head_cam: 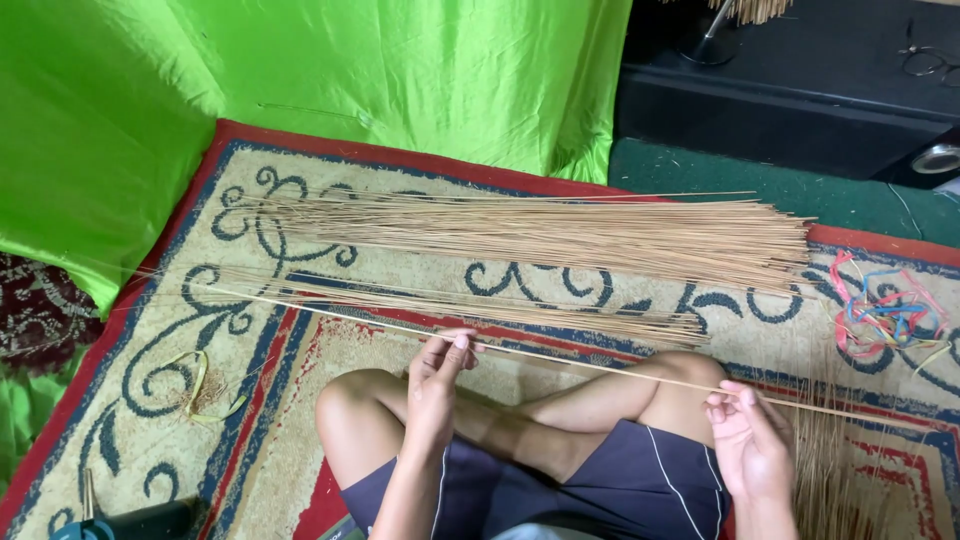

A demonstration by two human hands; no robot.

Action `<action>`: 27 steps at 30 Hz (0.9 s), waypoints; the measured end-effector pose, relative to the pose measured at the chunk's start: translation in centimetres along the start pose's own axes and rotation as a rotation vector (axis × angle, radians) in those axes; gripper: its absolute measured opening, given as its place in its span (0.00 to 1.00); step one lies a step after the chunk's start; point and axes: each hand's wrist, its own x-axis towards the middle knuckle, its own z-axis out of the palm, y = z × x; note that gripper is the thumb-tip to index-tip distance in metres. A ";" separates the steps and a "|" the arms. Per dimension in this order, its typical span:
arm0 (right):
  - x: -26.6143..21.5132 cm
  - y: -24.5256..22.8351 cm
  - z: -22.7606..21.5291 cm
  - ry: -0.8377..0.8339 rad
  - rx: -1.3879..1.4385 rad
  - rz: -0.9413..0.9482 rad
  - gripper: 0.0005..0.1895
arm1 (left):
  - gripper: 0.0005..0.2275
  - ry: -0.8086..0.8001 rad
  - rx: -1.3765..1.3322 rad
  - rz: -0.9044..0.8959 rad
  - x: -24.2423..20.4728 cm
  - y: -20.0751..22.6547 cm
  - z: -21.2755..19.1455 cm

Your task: Cleaning and stripping individual palm leaf midribs to prepare them for broom making

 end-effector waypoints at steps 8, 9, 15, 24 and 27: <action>0.8 1.4 0.2 -0.076 0.007 0.064 0.16 | 0.07 0.030 -0.094 0.036 0.8 -2.2 -1.3; 1.0 0.8 1.3 -0.105 0.010 0.039 0.18 | 0.08 0.029 -0.123 0.030 0.8 -2.0 -1.2; 2.0 1.0 2.3 0.063 -0.051 0.036 0.11 | 0.09 0.014 -0.035 0.003 0.0 -1.4 0.5; 0.7 1.8 -0.2 -0.078 -0.107 0.078 0.14 | 0.05 -0.093 -0.071 -0.003 -0.6 -3.3 0.7; -0.1 1.7 0.2 -0.055 -0.187 0.083 0.14 | 0.07 -0.084 -0.043 0.007 -0.3 -2.8 0.1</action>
